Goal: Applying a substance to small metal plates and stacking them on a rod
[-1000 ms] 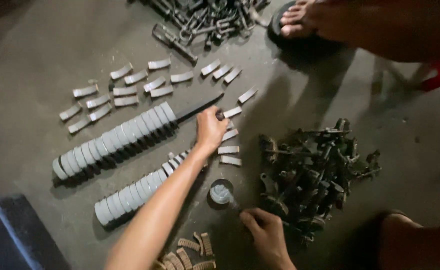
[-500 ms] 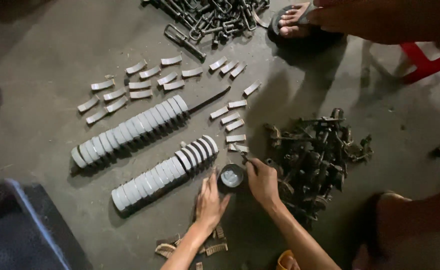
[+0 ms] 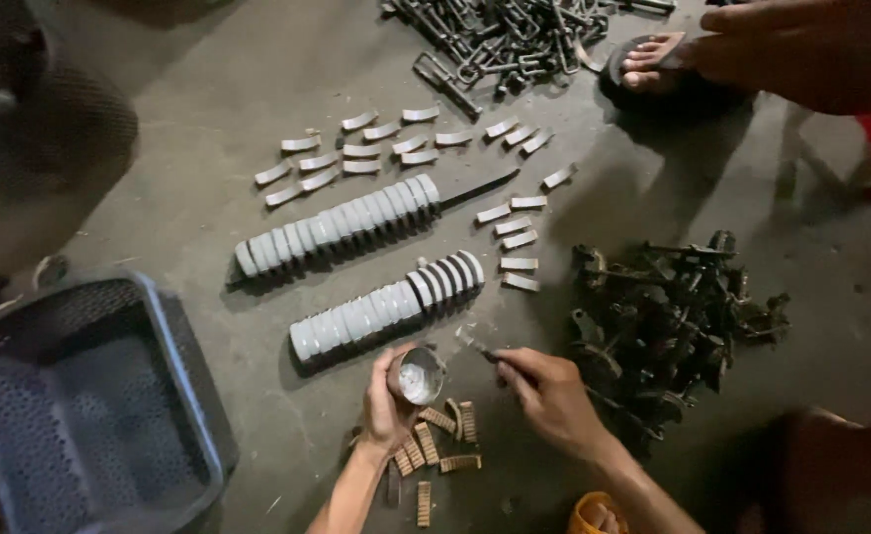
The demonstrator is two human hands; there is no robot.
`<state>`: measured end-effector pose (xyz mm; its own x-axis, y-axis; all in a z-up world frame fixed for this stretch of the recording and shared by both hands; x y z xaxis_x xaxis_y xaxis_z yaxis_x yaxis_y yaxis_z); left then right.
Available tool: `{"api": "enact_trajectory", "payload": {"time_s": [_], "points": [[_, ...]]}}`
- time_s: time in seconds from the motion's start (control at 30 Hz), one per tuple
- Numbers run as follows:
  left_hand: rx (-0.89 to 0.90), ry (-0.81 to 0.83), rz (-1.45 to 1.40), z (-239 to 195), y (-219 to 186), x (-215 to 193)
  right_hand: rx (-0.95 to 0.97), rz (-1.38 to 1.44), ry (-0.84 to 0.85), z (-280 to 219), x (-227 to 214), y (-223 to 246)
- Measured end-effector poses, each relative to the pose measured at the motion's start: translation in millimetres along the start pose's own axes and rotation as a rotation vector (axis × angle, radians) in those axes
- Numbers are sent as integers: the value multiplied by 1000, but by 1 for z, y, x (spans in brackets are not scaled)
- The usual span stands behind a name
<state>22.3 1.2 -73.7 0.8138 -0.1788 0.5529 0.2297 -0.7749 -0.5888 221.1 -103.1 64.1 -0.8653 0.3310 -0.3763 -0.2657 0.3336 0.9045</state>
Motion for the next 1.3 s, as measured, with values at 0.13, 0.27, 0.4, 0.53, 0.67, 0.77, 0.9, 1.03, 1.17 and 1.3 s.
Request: {"api": "enact_trajectory", "payload": {"time_s": [0.13, 0.27, 0.4, 0.53, 0.67, 0.77, 0.9, 1.03, 1.17, 1.3], "points": [[-30, 46, -66, -6, -15, 6, -139, -268, 173, -4, 2, 9], [9, 143, -42, -11, -22, 9, -399, -614, 226, 2, 19, 11], [28, 104, 160, -12, -18, 10, -477, -875, 224, 13, 40, 19], [91, 15, 236, -18, -23, 15, -452, -856, 433, 14, 47, 27], [98, -92, 97, -27, -30, 32, -555, -881, 448, 14, 35, 20], [128, -189, 111, -29, -31, 44, -678, -899, 255, 11, 31, 23], [208, -189, 272, -30, -37, 37, -676, -726, 270, 6, 36, 15], [240, -187, 290, -28, -36, 40, -471, -494, 260, 7, 38, -4], [351, -82, 462, -16, -32, 34, -202, -562, 201, 5, 42, -10], [395, -150, 399, -32, -50, 64, 31, -180, 189, 2, 44, -2]]}}
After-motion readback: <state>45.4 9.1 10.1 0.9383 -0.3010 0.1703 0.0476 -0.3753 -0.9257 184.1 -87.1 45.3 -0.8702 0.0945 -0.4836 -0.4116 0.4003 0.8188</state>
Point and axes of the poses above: each hand's wrist, its own z-axis towards the middle knuckle, its own x-axis out of the palm, y = z × x, the point moved 2 cm from there along z, towards the middle knuckle, and after that the axes turned 7 degrees about z, right-handed, at the moved point
